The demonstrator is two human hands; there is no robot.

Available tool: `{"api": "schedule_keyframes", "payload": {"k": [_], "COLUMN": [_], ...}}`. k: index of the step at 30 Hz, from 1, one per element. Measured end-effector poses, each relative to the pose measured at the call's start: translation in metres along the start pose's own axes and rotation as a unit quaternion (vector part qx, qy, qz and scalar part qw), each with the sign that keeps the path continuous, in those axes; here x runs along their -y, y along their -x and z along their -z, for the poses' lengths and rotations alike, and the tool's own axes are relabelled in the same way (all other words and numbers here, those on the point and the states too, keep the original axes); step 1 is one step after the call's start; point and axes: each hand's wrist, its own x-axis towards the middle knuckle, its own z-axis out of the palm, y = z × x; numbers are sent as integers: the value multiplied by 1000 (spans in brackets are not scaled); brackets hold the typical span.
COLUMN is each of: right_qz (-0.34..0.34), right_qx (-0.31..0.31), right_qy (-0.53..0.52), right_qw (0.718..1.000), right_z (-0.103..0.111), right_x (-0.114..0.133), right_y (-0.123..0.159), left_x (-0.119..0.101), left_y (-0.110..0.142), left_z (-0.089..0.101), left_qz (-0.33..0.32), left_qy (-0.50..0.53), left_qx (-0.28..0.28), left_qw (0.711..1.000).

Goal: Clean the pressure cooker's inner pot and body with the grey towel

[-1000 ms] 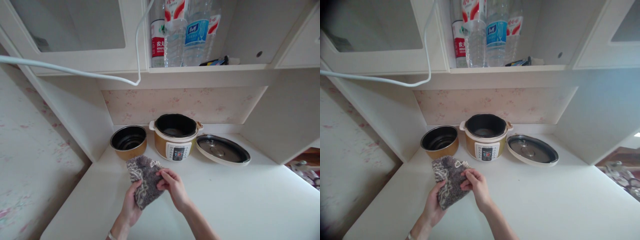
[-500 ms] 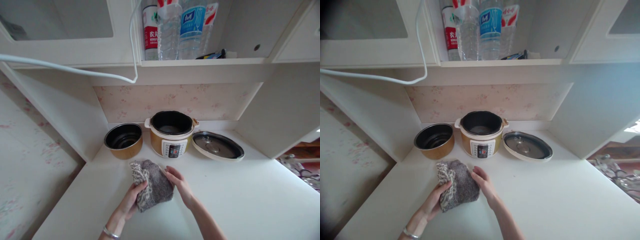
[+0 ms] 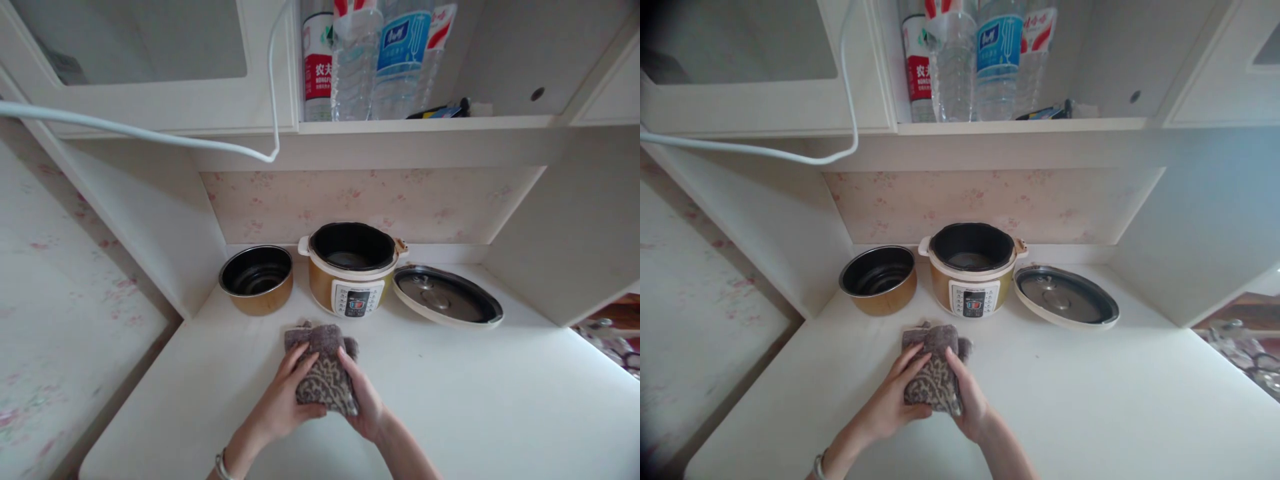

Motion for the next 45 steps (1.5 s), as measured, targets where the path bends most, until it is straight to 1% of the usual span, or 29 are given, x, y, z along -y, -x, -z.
{"api": "schedule_keyframes", "payload": {"k": [3, 5, 7, 8, 9, 10, 11, 12, 14, 15, 16, 17, 18, 19, 21, 23, 24, 25, 26, 28, 30, 33, 35, 36, 37, 39, 40, 42, 45], "right_qz": [-1, 25, 66, 89, 112, 137, 164, 190, 226, 233, 232, 223, 208, 193, 179, 205, 228, 251, 271, 294, 285, 236, 225, 229, 239, 273, 294, 340, 374], "right_qx": [-22, -32, -49, -59, -66, -66, -57, -34, 51, 96, 130, 143, 132, 98, -3, -111, -162, -210, -253, -318, -349, -358, -363, -378, -401, -443, -449, -418, -322], "right_qy": [13, 28, 65, 103, 156, 224, 299, 375, 492, 526, 543, 549, 545, 532, 463, 326, 243, 162, 93, 10, -12, 10, 39, 62, 96, 203, 271, 415, 604], "right_qw": [1000, 999, 994, 989, 979, 963, 938, 907, 839, 812, 796, 793, 801, 819, 868, 916, 929, 931, 924, 902, 893, 903, 903, 895, 879, 830, 799, 733, 626], "right_z": [5, 7, 7, 7, 6, 4, 1, -3, -12, -15, -18, -18, -17, -14, -2, 12, 19, 26, 31, 41, 51, 68, 84, 93, 101, 115, 119, 119, 105], "right_x": [-4, -4, -2, 0, 3, 7, 11, 15, 22, 24, 24, 23, 20, 15, 6, -1, -4, -6, -7, -12, -19, -29, -28, -25, -19, -3, 6, 25, 46], "right_y": [-2, -2, -2, -2, -1, 1, 3, 6, 12, 14, 16, 16, 16, 14, 9, 4, 2, 2, 2, 6, 15, 33, 44, 48, 52, 55, 56, 53, 44], "left_x": [12, 15, 15, 15, 14, 13, 11, 8, 2, 0, -2, -3, -3, -1, 8, 19, 25, 30, 35, 41, 42, 37, 32, 30, 29, 26, 25, 23, 24], "left_y": [3, 2, 1, 0, 1, 2, 3, 6, 10, 13, 14, 15, 16, 16, 17, 19, 20, 21, 22, 24, 25, 26, 25, 25, 24, 22, 21, 17, 13], "left_z": [-5, -6, -5, -4, -2, -1, 0, 1, 2, 3, 4, 5, 6, 8, 10, 12, 13, 13, 13, 12, 11, 9, 10, 11, 12, 16, 19, 26, 41], "left_qz": [-13, -5, 40, 72, 102, 125, 140, 150, 160, 171, 188, 207, 225, 241, 255, 261, 264, 264, 261, 248, 248, 280, 293, 295, 293, 279, 271, 247, 200], "left_qy": [-11, 15, 54, 75, 103, 141, 194, 259, 391, 438, 467, 483, 491, 496, 497, 480, 464, 444, 423, 388, 369, 369, 367, 357, 339, 287, 257, 197, 126], "left_qx": [-33, -88, -167, -207, -236, -250, -246, -222, -143, -103, -75, -61, -62, -70, -101, -140, -160, -178, -192, -202, -192, -157, -132, -127, -127, -144, -156, -180, -195], "left_qw": [999, 996, 984, 973, 961, 950, 939, 928, 895, 876, 861, 848, 839, 831, 823, 826, 830, 838, 846, 864, 875, 872, 873, 877, 885, 905, 915, 931, 952]}}
